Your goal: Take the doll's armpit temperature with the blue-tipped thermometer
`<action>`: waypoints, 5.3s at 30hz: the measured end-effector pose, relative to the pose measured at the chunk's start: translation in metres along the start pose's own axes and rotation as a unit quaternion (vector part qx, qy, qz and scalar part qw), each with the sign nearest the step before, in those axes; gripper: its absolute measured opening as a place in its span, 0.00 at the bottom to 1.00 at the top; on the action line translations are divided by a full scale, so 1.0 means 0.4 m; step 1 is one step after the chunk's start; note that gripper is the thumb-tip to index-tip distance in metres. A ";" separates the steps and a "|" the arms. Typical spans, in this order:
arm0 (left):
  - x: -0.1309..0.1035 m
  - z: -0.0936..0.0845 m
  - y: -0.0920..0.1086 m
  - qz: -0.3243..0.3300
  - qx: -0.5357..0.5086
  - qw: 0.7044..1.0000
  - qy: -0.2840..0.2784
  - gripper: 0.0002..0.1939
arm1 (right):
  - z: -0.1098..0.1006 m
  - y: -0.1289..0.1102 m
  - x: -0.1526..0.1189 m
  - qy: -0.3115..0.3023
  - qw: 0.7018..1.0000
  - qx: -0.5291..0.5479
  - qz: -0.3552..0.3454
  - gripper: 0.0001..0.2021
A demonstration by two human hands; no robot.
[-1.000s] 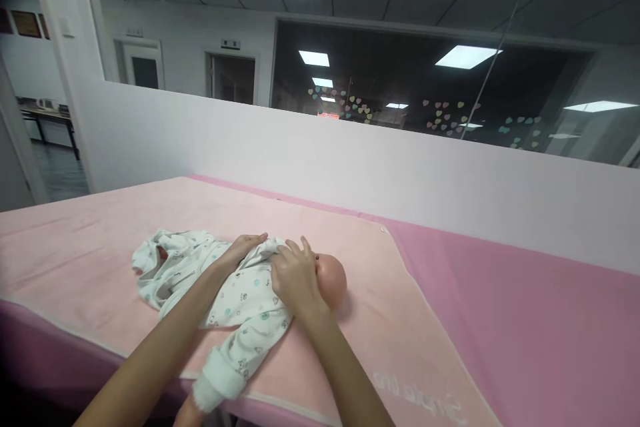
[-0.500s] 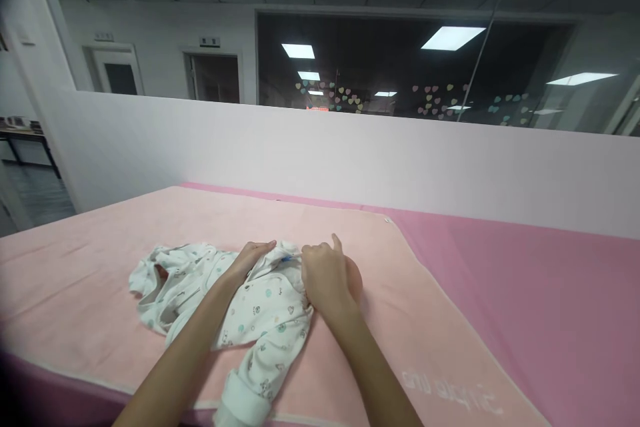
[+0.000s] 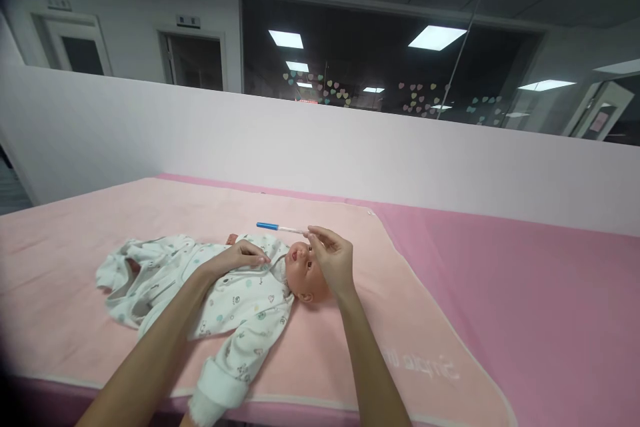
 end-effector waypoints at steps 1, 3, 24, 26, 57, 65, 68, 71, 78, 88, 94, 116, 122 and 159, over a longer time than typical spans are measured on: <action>-0.001 0.002 -0.001 -0.003 0.007 1.000 -0.005 0.13 | -0.006 0.001 0.001 0.008 1.000 0.003 -0.009 0.11; -0.002 0.008 -0.005 -0.005 0.025 1.000 -0.016 0.16 | -0.017 0.002 0.005 0.022 0.999 0.010 -0.024 0.11; -0.020 0.026 0.030 0.028 0.061 0.998 -0.006 0.18 | -0.006 -0.010 -0.013 -0.004 0.999 -0.027 -0.026 0.12; -0.018 0.024 0.026 0.032 0.076 0.997 -0.001 0.17 | -0.025 -0.029 -0.046 -0.012 0.998 -0.055 -0.040 0.11; -0.022 0.015 0.022 0.023 0.037 0.999 0.006 0.14 | -0.106 0.145 -0.388 -0.058 0.842 -0.475 -0.248 0.19; -0.020 0.010 0.017 0.010 0.019 1.000 0.022 0.14 | -0.067 0.132 -0.364 -0.061 0.800 -0.563 -0.198 0.19; -0.019 0.009 0.015 0.009 0.003 1.000 0.027 0.13 | -0.068 0.127 -0.354 -0.072 0.796 -0.578 -0.166 0.19; -0.013 0.010 0.008 -0.001 -0.023 0.999 0.032 0.12 | -0.075 0.108 -0.328 -0.082 0.818 -0.554 -0.129 0.17; -0.007 -0.005 -0.018 -0.060 -0.133 0.987 0.070 0.14 | 0.098 0.035 -0.216 -0.100 0.895 -0.407 -0.153 0.14; 0.003 -0.014 -0.046 -0.090 -0.253 0.958 0.105 0.18 | 0.234 0.108 -0.159 -0.084 0.931 -0.314 -0.166 0.23; 0.001 0.001 -0.039 -0.083 -0.251 0.962 0.066 0.19 | 0.198 0.126 -0.179 0.014 0.955 -0.203 -0.215 0.14; -0.016 0.019 -0.033 -0.063 -0.218 0.973 0.052 0.10 | 0.193 0.123 -0.189 0.035 0.905 -0.262 -0.334 0.09; -0.021 0.023 -0.014 -0.036 -0.202 0.978 0.025 0.09 | 0.190 0.130 -0.193 0.030 0.906 -0.272 -0.323 0.09; -0.042 0.014 0.018 -0.013 -0.152 0.988 0.007 0.19 | 0.183 0.123 -0.186 -0.087 0.942 -0.256 -0.199 0.08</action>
Point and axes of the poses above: each hand's wrist, its own x-axis towards the middle knuckle, its own z-axis out of the palm, y = z × x, the point moved 5 cm from there along x, towards the middle knuckle, and after that the axes turned 8 degrees about y, right-handed, at the moved point
